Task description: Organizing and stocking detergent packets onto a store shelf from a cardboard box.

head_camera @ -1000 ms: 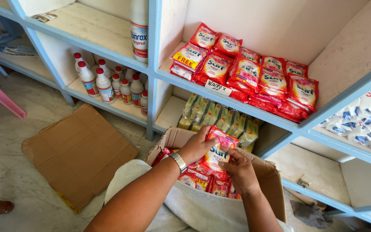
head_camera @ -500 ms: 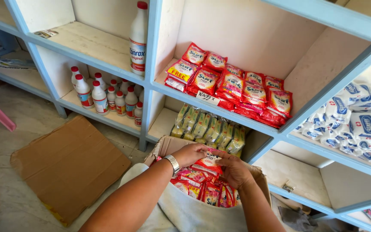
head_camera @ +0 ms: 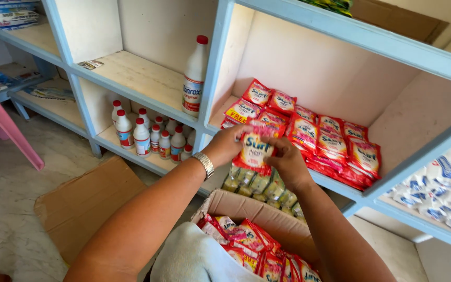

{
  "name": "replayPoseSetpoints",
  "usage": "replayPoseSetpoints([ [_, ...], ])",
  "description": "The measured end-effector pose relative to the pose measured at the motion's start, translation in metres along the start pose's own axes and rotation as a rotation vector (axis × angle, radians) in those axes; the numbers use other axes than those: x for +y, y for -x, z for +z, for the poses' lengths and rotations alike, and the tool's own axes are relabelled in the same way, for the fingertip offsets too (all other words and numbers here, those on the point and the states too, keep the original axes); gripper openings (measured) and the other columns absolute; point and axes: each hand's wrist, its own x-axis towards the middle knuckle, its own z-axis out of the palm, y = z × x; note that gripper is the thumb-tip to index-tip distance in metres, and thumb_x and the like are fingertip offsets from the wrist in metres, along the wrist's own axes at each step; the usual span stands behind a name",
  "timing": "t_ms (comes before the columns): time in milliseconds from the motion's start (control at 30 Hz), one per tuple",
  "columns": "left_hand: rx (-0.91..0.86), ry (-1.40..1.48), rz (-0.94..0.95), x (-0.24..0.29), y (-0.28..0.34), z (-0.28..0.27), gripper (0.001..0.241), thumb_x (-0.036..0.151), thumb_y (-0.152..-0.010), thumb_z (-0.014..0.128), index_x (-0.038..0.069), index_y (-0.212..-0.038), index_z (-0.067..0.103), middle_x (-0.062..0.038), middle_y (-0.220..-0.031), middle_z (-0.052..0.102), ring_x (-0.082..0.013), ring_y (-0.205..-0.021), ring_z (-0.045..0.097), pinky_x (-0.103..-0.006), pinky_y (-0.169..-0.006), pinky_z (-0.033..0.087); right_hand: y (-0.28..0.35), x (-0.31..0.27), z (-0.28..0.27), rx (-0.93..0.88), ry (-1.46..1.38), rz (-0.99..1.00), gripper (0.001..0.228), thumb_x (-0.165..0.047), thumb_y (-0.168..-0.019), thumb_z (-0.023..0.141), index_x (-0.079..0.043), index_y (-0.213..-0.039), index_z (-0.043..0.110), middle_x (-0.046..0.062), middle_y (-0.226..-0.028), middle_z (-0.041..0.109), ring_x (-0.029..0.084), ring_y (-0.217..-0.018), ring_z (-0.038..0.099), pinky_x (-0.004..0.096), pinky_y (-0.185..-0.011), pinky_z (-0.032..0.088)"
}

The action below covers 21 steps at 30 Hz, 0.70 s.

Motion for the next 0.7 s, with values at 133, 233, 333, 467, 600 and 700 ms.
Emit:
replayPoseSetpoints([
  [133, 0.135, -0.108, 0.042, 0.044, -0.027, -0.036, 0.047, -0.005, -0.089, 0.059, 0.011, -0.133, 0.064, -0.013, -0.119, 0.074, -0.0211, -0.103, 0.073, -0.0327, -0.089, 0.057, -0.050, -0.030, 0.006, 0.052, 0.113, -0.118, 0.059, 0.013, -0.078, 0.074, -0.007, -0.134, 0.071, 0.005, -0.107, 0.057, 0.012, -0.092, 0.060, 0.026, -0.083, 0.054],
  [233, 0.210, -0.167, 0.016, 0.049, -0.054, -0.050, 0.046, -0.002, -0.090, 0.061, 0.014, -0.132, 0.066, -0.014, -0.119, 0.073, -0.0239, -0.101, 0.073, -0.0333, -0.090, 0.057, -0.079, -0.050, 0.007, 0.045, 0.062, -0.142, 0.056, 0.011, -0.080, 0.072, -0.007, -0.133, 0.069, 0.003, -0.113, 0.063, 0.010, -0.097, 0.065, 0.025, -0.088, 0.056],
  [333, 0.271, -0.222, 0.070, 0.035, -0.082, -0.057, 0.042, -0.001, -0.091, 0.061, 0.013, -0.130, 0.066, -0.015, -0.120, 0.073, -0.0273, -0.105, 0.072, -0.0349, -0.093, 0.056, -0.107, -0.057, 0.006, 0.047, -0.013, -0.117, 0.055, 0.011, -0.080, 0.069, -0.006, -0.132, 0.068, 0.001, -0.114, 0.069, 0.010, -0.096, 0.066, 0.025, -0.087, 0.056],
  [467, 0.322, -0.319, 0.116, 0.020, -0.111, -0.056, 0.037, 0.001, -0.092, 0.060, 0.012, -0.127, 0.067, -0.015, -0.121, 0.072, -0.0301, -0.109, 0.070, -0.0377, -0.096, 0.055, -0.142, -0.032, -0.005, 0.051, -0.144, -0.099, 0.054, 0.012, -0.082, 0.069, -0.002, -0.135, 0.067, 0.005, -0.109, 0.068, 0.011, -0.087, 0.062, 0.024, -0.077, 0.055],
  [600, 0.260, -0.465, -0.018, -0.008, -0.127, -0.046, 0.033, 0.008, -0.095, 0.058, 0.014, -0.126, 0.069, -0.017, -0.119, 0.070, -0.0311, -0.108, 0.069, -0.0402, -0.095, 0.054, -0.176, 0.008, -0.005, 0.102, -0.202, 0.048, 0.055, 0.011, -0.082, 0.069, -0.002, -0.136, 0.064, 0.005, -0.103, 0.069, 0.011, -0.077, 0.063, 0.023, -0.068, 0.055],
  [700, 0.213, -0.528, -0.097, -0.033, -0.124, -0.036, 0.027, 0.015, -0.097, 0.059, 0.014, -0.121, 0.071, -0.015, -0.116, 0.070, -0.0309, -0.108, 0.068, -0.0418, -0.094, 0.053, -0.180, 0.024, -0.003, 0.154, -0.058, 0.193, 0.052, 0.005, -0.084, 0.071, -0.004, -0.135, 0.063, 0.008, -0.095, 0.066, 0.014, -0.072, 0.062, 0.027, -0.061, 0.053],
])
